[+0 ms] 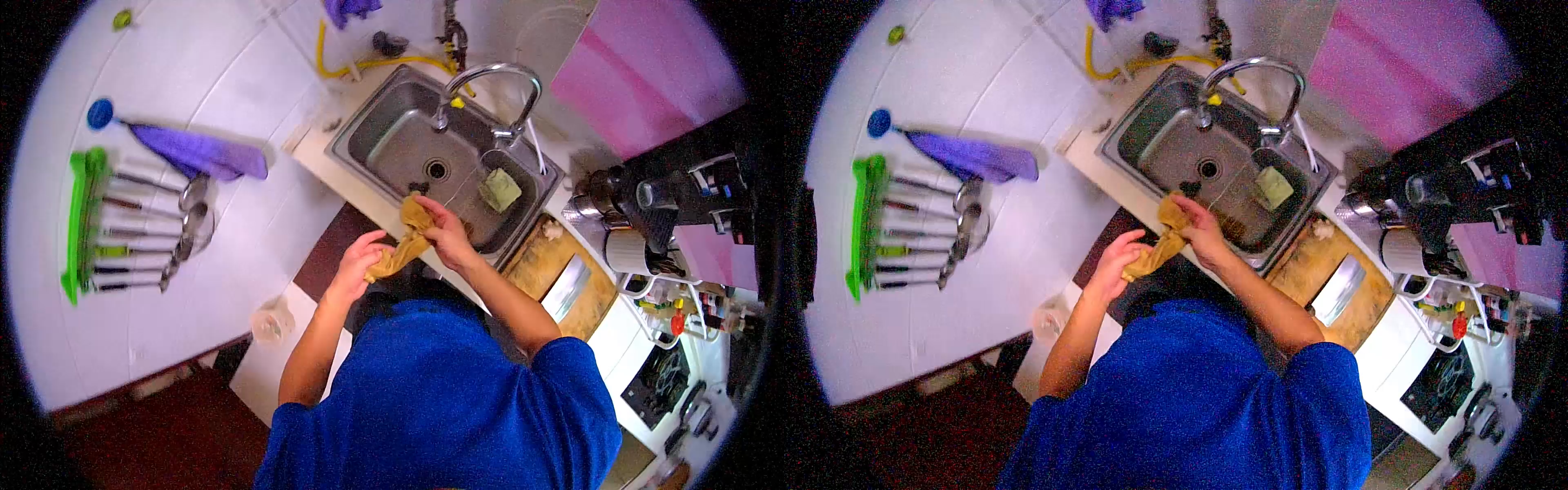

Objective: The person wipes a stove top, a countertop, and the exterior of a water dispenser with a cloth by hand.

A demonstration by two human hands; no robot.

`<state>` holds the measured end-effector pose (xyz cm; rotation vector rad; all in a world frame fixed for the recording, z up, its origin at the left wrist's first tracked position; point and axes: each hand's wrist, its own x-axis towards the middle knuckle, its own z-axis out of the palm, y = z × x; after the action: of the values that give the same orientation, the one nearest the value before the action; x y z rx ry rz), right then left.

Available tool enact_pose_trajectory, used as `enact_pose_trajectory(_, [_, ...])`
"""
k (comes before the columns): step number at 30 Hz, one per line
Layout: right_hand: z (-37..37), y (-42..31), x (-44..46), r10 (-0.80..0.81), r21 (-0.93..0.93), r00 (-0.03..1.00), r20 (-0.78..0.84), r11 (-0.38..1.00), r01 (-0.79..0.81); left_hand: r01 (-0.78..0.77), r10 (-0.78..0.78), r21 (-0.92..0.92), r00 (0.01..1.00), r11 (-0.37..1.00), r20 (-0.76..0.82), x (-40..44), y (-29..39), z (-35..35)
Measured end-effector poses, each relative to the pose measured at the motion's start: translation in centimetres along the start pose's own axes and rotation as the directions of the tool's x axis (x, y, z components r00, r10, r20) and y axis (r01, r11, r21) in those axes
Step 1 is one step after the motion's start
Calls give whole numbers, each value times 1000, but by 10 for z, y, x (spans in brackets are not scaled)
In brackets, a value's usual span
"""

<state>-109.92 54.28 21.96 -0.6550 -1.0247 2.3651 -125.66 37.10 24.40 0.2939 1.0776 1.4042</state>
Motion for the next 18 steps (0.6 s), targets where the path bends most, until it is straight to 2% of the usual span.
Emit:
enact_pose_trajectory(2, [11, -15, 23, -49, -44, 999, 25, 998, 50, 132, -120, 213, 990, 968, -68, 26, 16, -9])
enact_pose_trajectory(3, [16, -18, 35, -64, -34, 997, 34, 997, 65, 121, -101, 246, 991, 962, -92, 37, 23, -1])
enact_pose_trajectory(4, [19, -18, 46, -116, -44, 990, 85, 992, 120, 83, -78, 244, 996, 966, -32, 49, 31, 10])
enact_pose_trajectory(6, [28, -24, 57, -129, -86, 989, 67, 987, 135, 61, -74, 251, 996, 966, 43, 74, 38, 16])
enact_pose_trajectory(8, [38, -39, 64, -138, -177, 990, 36, 974, 142, -49, 30, 551, 999, 833, 44, 107, 37, 3])
enact_pose_trajectory(9, [35, -41, 69, -148, -174, 989, 11, 974, 148, -43, 10, 556, 998, 830, 62, 119, 47, 2])
enact_pose_trajectory(11, [24, -44, 76, -202, -422, 975, -90, 895, 147, 20, -102, 763, 993, 647, 60, 140, 64, -2])
enact_pose_trajectory(12, [16, -44, 81, -241, -443, 968, -65, 877, 188, -38, -85, 799, 990, 600, 111, 154, 67, -12])
enact_pose_trajectory(13, [12, -44, 85, -249, -447, 965, -85, 875, 186, -43, -100, 799, 987, 599, 128, 162, 74, -11])
enact_pose_trajectory(15, [9, -42, 92, -301, -696, 926, -228, 716, 61, -279, 189, 661, 960, 697, 207, 179, 87, -10])
enact_pose_trajectory(16, [5, -37, 98, -370, -718, 893, -258, 691, 79, -376, 212, 694, 926, 614, 313, 195, 91, -23])
enact_pose_trajectory(17, [0, -35, 100, -378, -723, 880, -288, 689, 59, -378, 191, 683, 922, 625, 337, 207, 93, -36])
enact_pose_trajectory(18, [3, -39, 103, -395, -801, 852, -344, 596, -47, -238, 69, 649, 959, 723, 275, 212, 105, -37])
